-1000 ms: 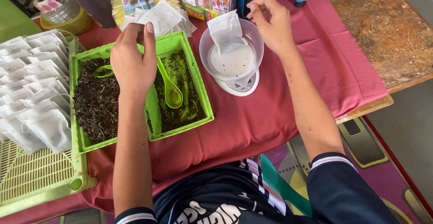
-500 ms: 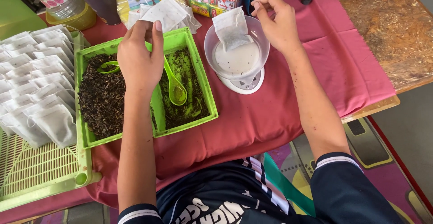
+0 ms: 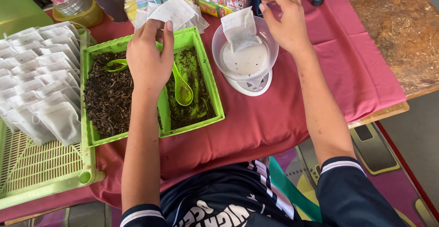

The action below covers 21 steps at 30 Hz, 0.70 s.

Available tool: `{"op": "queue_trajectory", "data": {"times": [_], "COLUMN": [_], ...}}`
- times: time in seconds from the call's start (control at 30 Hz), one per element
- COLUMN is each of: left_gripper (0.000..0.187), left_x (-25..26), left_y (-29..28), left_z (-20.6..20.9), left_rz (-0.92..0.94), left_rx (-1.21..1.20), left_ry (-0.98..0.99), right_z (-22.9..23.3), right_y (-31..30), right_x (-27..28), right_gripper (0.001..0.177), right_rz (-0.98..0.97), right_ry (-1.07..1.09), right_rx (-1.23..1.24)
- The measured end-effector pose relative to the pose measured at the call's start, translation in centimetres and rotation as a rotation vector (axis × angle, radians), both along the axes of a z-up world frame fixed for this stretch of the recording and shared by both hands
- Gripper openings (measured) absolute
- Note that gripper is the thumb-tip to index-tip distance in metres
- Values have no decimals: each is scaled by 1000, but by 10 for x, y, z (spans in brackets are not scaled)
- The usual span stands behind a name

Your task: Filling small filter bags with dried tea leaves using a spoon and folding them closed

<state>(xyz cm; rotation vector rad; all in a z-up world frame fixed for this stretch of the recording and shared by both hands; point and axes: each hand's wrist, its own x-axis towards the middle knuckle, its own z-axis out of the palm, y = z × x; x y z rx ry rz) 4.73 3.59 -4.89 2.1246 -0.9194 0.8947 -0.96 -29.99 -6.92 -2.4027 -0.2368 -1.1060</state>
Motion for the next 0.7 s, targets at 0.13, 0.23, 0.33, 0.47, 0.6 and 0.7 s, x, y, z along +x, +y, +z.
{"op": "queue_trajectory", "data": {"times": [0.13,0.23,0.33,0.47,0.6,0.7], "left_gripper": [28,28,27,25,26,26], "left_x": [0,0,0,0,-2,-2], "left_y": [0,-1,-1,-1,-2,-2], "left_z": [-2,0,0,-1,-1,-1], "left_rz": [2,-14,-17,-16,-7,-11], "left_rx": [4,0,2,16,27,25], "left_ry": [5,0,-10,-21,0,-7], "right_z": [-5,-5,-4,-5,-8,-7], "right_y": [-4,-4,-3,-4,-7,-6], "right_x": [6,8,9,13,17,18], "right_gripper": [17,21,21,22,31,40], "right_rz": [1,-16,-17,-16,-22,-49], "right_ry": [21,96,166,231,353,565], "right_rx": [-19,-22,-1,41,32,20]}}
